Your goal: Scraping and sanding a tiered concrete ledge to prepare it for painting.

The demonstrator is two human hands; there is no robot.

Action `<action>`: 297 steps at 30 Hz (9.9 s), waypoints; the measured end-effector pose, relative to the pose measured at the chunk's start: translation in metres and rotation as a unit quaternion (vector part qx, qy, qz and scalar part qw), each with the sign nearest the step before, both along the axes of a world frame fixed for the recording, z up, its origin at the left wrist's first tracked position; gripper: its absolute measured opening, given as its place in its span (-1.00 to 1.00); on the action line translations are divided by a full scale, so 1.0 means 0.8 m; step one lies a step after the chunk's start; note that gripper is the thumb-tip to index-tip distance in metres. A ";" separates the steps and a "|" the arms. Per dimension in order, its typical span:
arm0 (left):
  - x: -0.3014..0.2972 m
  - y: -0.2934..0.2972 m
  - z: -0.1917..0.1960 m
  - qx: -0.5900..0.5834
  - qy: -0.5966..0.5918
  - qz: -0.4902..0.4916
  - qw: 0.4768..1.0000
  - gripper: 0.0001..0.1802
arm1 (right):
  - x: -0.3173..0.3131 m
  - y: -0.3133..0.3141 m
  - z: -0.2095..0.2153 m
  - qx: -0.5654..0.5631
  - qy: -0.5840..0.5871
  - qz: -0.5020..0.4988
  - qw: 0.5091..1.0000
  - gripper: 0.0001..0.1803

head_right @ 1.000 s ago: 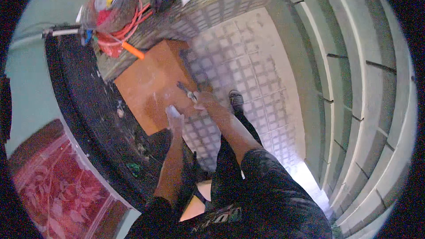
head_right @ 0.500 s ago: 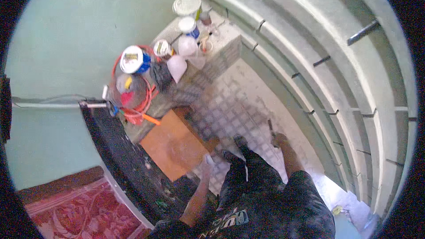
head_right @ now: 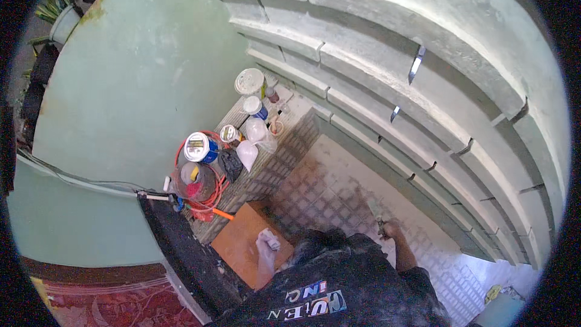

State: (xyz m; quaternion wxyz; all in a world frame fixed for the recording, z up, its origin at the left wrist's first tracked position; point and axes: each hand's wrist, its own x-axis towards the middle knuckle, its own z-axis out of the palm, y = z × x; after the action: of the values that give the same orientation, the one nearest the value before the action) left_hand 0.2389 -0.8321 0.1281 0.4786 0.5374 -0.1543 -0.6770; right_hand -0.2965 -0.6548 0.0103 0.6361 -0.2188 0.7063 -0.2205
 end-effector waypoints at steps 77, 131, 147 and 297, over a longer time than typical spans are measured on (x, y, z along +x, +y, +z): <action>-0.673 -0.350 0.644 -0.890 -0.162 -0.370 0.210 -0.47 | -0.023 -0.309 0.717 -0.497 0.344 -0.492 0.626 -0.60; -0.758 -0.254 0.659 -0.868 -0.264 -0.283 0.311 -0.27 | -0.159 -0.244 0.730 -0.592 0.370 -0.308 0.646 -0.64; -0.773 -0.249 0.662 -0.887 -0.256 -0.234 0.305 -0.40 | -0.170 -0.262 0.715 -0.624 0.313 -0.381 0.606 -0.70; -0.788 -0.265 0.692 -0.909 -0.200 -0.248 0.269 -0.48 | -0.144 -0.284 0.724 -0.614 0.181 -0.503 0.580 -0.69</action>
State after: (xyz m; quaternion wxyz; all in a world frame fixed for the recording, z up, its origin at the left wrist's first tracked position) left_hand -0.3916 -1.0437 0.6814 0.4186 -0.1934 -0.8858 -0.0531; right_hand -0.4119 -0.8821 0.5894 -0.0037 -0.2024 0.4994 -0.8424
